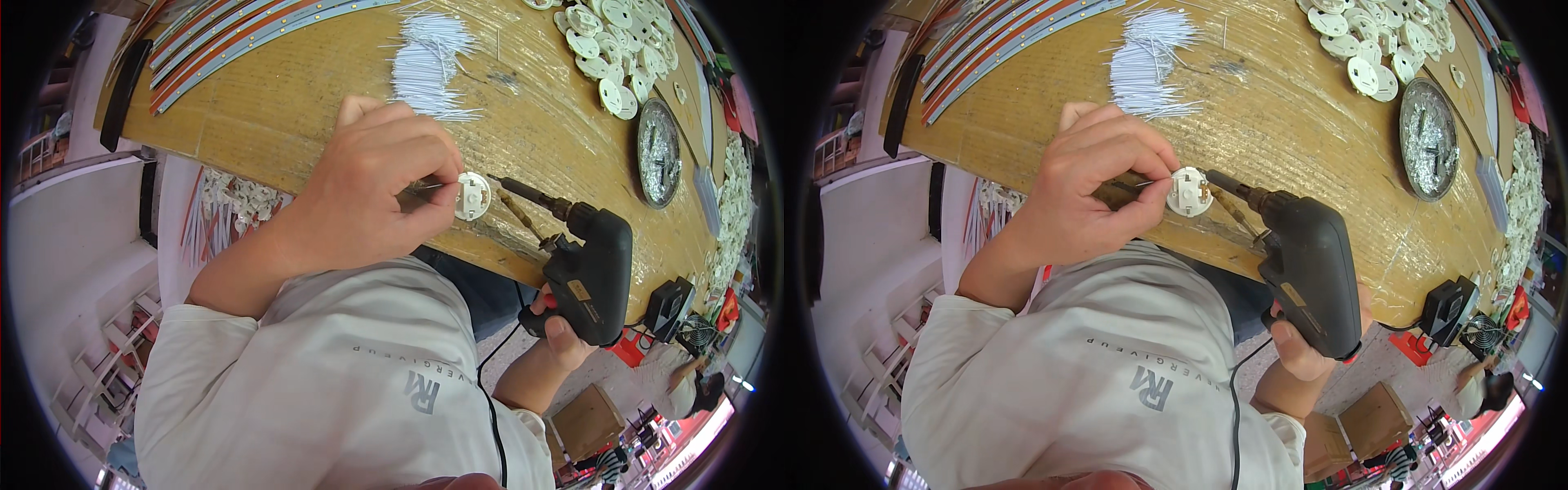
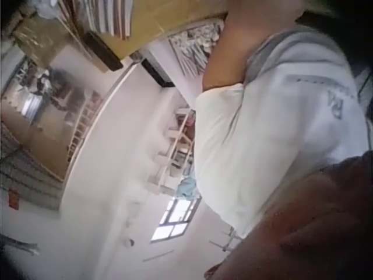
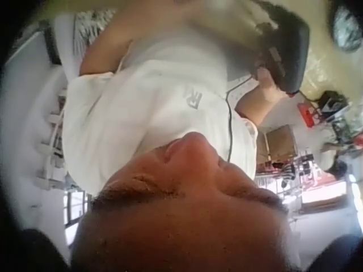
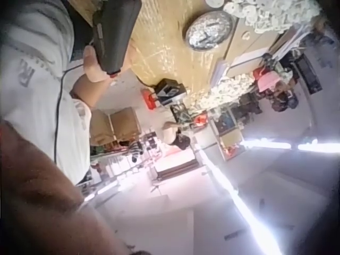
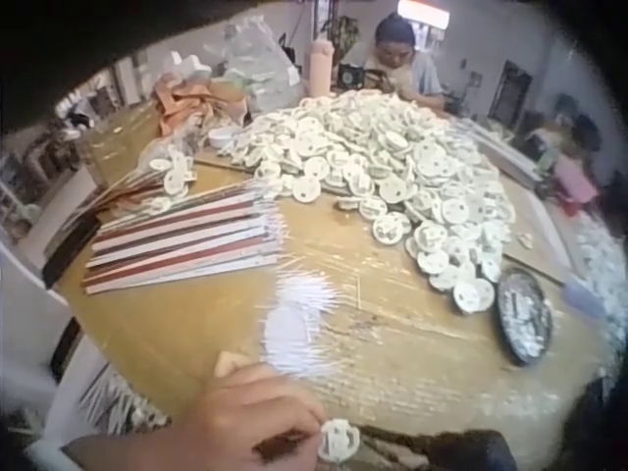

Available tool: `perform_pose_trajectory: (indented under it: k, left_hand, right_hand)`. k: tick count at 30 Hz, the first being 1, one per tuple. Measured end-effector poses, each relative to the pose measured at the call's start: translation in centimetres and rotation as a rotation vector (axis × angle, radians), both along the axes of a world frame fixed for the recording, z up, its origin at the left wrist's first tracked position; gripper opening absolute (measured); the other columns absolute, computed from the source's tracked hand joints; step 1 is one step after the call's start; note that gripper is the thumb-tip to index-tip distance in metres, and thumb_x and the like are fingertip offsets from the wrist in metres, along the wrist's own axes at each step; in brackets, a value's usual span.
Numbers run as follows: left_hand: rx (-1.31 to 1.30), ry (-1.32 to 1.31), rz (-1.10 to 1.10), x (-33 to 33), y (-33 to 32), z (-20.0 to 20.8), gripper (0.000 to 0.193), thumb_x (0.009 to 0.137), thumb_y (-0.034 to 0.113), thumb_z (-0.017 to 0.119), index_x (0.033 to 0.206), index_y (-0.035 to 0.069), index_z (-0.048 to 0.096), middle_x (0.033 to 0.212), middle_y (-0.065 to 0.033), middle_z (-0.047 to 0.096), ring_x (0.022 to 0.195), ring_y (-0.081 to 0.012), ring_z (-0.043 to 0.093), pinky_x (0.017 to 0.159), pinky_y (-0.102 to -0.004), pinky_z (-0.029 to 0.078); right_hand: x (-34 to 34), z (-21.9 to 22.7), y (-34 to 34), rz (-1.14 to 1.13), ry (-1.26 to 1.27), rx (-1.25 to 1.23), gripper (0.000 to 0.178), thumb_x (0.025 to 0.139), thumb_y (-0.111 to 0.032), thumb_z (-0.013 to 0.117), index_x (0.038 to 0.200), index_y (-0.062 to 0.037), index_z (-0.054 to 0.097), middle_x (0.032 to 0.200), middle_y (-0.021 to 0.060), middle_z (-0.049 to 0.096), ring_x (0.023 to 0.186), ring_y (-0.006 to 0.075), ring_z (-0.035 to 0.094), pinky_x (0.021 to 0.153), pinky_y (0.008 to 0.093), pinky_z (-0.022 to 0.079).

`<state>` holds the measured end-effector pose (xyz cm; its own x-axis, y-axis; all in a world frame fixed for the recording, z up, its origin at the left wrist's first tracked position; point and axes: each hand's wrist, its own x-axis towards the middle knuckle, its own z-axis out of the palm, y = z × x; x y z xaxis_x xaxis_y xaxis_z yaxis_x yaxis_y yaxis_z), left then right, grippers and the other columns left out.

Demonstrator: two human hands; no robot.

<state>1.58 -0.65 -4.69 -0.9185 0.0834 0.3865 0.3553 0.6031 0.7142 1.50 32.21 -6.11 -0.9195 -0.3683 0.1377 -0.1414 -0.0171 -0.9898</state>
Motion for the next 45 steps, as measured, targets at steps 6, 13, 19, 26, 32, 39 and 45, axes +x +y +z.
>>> perform_pose_trajectory:
  k: [6,13,19,26,32,39,45]
  left_hand:
    - [0.001,0.006,-0.002,0.0,0.0,-0.1,0.016,0.077,0.000,0.079,0.081,0.010,0.068,0.091,0.0013,0.075,0.079,-0.0172,0.062,0.084,-0.0342,0.038]
    - [0.002,0.015,-0.002,0.2,-0.1,-0.1,0.015,0.077,0.000,0.079,0.081,0.009,0.068,0.091,0.0018,0.075,0.079,-0.0166,0.063,0.085,-0.0336,0.038]
    - [-0.009,0.011,0.008,0.4,-0.3,0.2,0.016,0.078,0.001,0.080,0.090,0.008,0.071,0.099,-0.0030,0.075,0.087,-0.0198,0.067,0.090,-0.0345,0.040]
    - [-0.148,0.036,0.012,1.5,-0.4,0.6,0.017,0.079,0.002,0.081,0.094,0.006,0.072,0.107,-0.0062,0.074,0.094,-0.0227,0.069,0.093,-0.0389,0.040]
    - [-0.051,0.060,0.022,1.2,0.3,0.4,0.017,0.080,0.002,0.082,0.094,0.006,0.075,0.106,-0.0060,0.074,0.094,-0.0209,0.068,0.092,-0.0358,0.040]
    - [-0.078,0.100,-0.030,0.3,1.0,0.7,0.019,0.080,0.002,0.083,0.097,0.006,0.078,0.105,-0.0051,0.073,0.093,-0.0203,0.067,0.087,-0.0345,0.042]
    - [0.093,0.013,-0.047,0.2,1.8,0.2,0.013,0.084,0.000,0.078,0.095,0.005,0.073,0.105,-0.0076,0.067,0.091,-0.0222,0.068,0.083,-0.0369,0.048]
  right_hand:
    - [0.2,0.7,-1.3,-0.045,-0.002,-0.022,0.094,0.077,-0.025,0.083,0.148,0.0193,0.041,0.092,0.0216,0.068,0.061,0.0205,0.063,0.055,0.0294,0.053]
    - [1.2,2.2,-4.4,-0.364,-0.104,-0.066,0.077,0.079,-0.029,0.077,0.133,0.0192,0.050,0.088,0.0246,0.067,0.054,0.0239,0.063,0.049,0.0319,0.052]
    - [0.7,3.1,-6.8,-0.247,-0.213,-0.030,0.068,0.085,-0.044,0.067,0.123,0.0118,0.057,0.097,0.0328,0.076,0.069,0.0236,0.071,0.058,0.0269,0.051]
    - [1.1,3.2,-9.9,-0.148,-0.328,-0.091,0.070,0.090,-0.041,0.072,0.135,0.0087,0.055,0.119,0.0347,0.073,0.089,0.0274,0.074,0.083,0.0360,0.062]
    - [1.1,2.9,-10.5,-0.092,-0.274,-0.082,0.066,0.095,-0.039,0.070,0.139,0.0084,0.054,0.122,0.0308,0.072,0.113,0.0336,0.073,0.088,0.0405,0.064]
    - [1.5,3.8,-10.4,-0.131,-0.282,-0.241,0.066,0.095,-0.039,0.069,0.137,0.0081,0.052,0.123,0.0314,0.072,0.112,0.0366,0.074,0.089,0.0432,0.064]
    - [1.3,3.6,-11.5,-0.101,-0.190,-0.233,0.061,0.099,-0.038,0.063,0.139,0.0076,0.051,0.126,0.0306,0.071,0.116,0.0361,0.072,0.092,0.0414,0.064]
